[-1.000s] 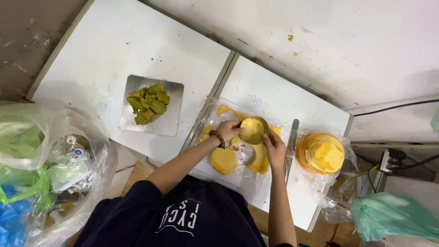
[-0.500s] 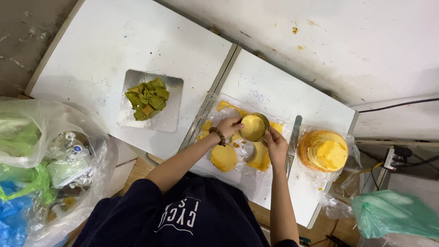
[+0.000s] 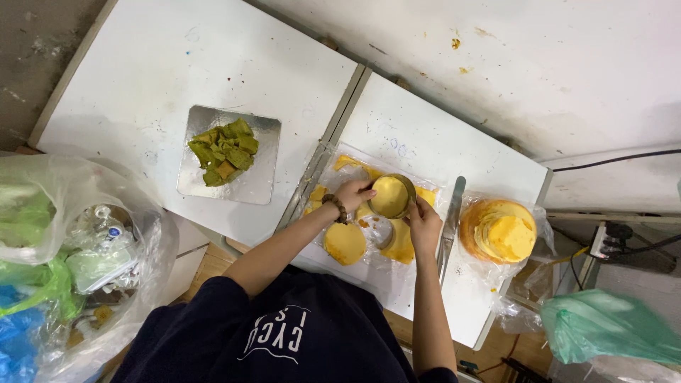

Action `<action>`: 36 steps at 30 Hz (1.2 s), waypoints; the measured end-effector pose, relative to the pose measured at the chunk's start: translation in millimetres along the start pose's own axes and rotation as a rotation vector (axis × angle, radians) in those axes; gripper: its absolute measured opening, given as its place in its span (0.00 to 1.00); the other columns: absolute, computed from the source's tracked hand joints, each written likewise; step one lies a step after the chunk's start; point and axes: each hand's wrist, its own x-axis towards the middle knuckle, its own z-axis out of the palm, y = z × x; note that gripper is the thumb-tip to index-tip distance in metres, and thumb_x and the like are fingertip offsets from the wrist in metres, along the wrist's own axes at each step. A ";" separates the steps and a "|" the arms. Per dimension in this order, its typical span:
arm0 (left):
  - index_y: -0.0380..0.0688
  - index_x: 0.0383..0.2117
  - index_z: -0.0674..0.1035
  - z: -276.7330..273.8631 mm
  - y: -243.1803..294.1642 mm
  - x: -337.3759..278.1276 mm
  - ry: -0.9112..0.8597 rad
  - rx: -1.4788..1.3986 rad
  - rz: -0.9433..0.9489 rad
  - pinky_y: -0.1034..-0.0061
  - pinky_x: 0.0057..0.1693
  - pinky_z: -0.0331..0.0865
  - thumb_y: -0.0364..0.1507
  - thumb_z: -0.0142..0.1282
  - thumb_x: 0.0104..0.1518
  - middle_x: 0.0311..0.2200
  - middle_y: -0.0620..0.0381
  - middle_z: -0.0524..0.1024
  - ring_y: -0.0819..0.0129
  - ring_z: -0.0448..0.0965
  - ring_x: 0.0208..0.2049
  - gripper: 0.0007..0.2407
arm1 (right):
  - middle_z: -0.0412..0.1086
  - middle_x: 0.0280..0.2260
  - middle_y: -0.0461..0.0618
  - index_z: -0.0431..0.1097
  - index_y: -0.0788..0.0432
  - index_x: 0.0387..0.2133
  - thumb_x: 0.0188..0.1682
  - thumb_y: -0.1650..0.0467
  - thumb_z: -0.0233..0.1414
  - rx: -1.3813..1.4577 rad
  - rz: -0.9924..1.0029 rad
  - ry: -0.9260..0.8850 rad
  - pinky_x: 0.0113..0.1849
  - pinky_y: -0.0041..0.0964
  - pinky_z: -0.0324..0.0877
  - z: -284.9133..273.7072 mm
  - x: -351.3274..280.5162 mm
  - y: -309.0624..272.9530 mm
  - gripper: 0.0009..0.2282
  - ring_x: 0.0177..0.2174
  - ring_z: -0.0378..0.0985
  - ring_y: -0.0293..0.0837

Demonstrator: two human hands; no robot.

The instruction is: The person presses a round metal cutter into a flat yellow cake sheet to cut out circular pieces, lifts the cutter with each round inside, and places the cut rounds onto a tray with other cake pieces. At the end, the person puts cake pieces into a plastic bag.

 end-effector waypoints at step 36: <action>0.46 0.44 0.77 34.1 69.8 42.4 0.631 0.645 0.403 0.48 0.69 0.48 0.33 0.45 0.63 0.61 0.52 0.69 0.49 0.57 0.68 0.10 | 0.66 0.59 0.49 0.70 0.48 0.54 0.55 0.61 0.45 -0.919 -0.462 0.289 0.61 0.73 0.43 51.0 108.5 36.0 0.16 0.63 0.59 0.53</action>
